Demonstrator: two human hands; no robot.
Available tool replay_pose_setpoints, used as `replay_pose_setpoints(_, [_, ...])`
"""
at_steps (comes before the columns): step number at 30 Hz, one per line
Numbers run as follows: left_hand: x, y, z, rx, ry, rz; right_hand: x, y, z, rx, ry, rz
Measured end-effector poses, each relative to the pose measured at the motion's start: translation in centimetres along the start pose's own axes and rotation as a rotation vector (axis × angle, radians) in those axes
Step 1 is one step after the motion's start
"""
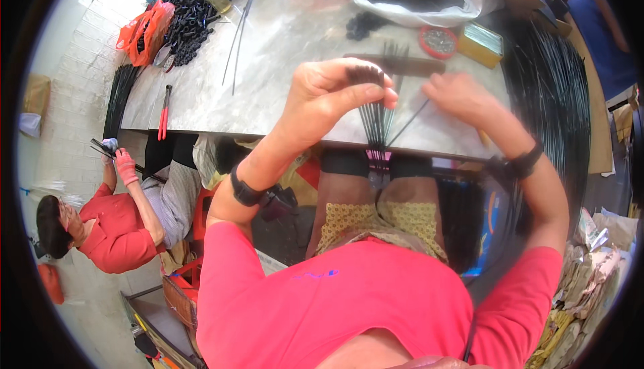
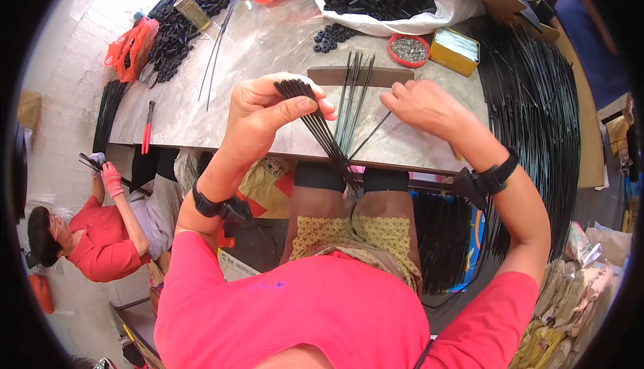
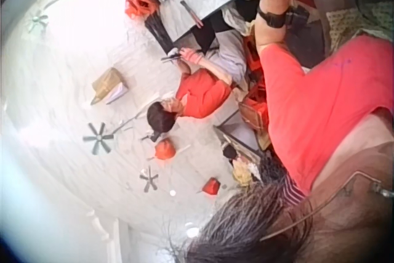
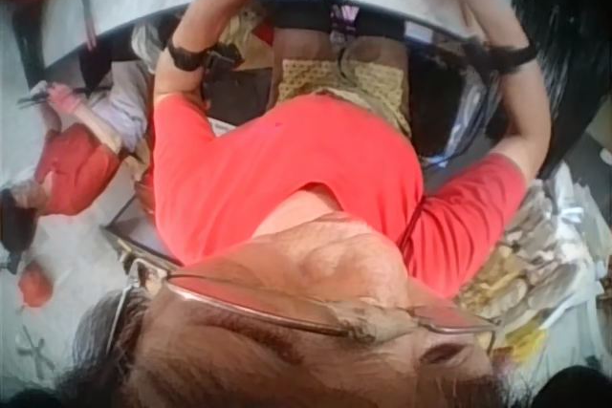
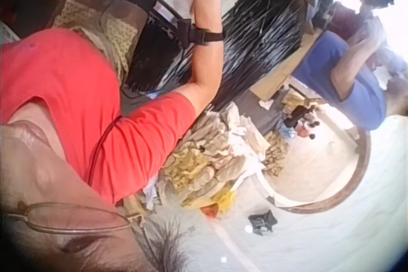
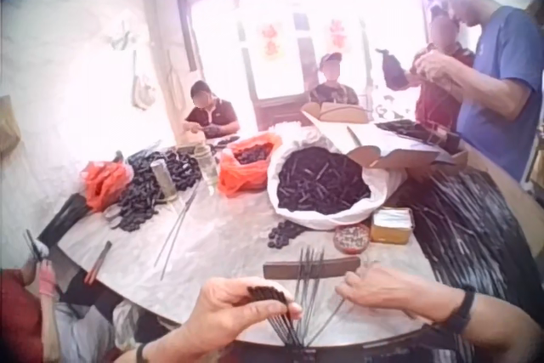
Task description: Assemble umbrella ribs and plastic caps onto the frame structure.
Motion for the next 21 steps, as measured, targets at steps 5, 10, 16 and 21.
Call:
replay_pose_setpoints(5, [0.1, 0.1, -0.2, 0.004, 0.013, -0.001, 0.5, -3.1, 0.8, 0.048, -0.197, -0.036])
replay_pose_setpoints(10, [0.3, 0.2, -0.1, 0.001, 0.004, -0.017, 0.8, -5.7, 2.6, 0.248, -0.391, 0.117])
replay_pose_setpoints(16, [0.1, 0.4, -0.1, -0.007, -0.041, 0.012, -0.4, -3.6, 4.4, 0.243, -0.436, 0.250])
replay_pose_setpoints(21, [0.0, 0.7, 0.0, 0.008, -0.020, 0.029, -0.5, -0.8, 5.6, 0.002, -0.315, 0.320])
Point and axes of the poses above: each hand's wrist, its own z-axis towards the middle knuckle, its own x-axis out of the palm, y = z × x, the point moved 4 cm from there along z, towards the middle knuckle, and after that the axes turned 15 degrees about -z, right-handed, at the moved point
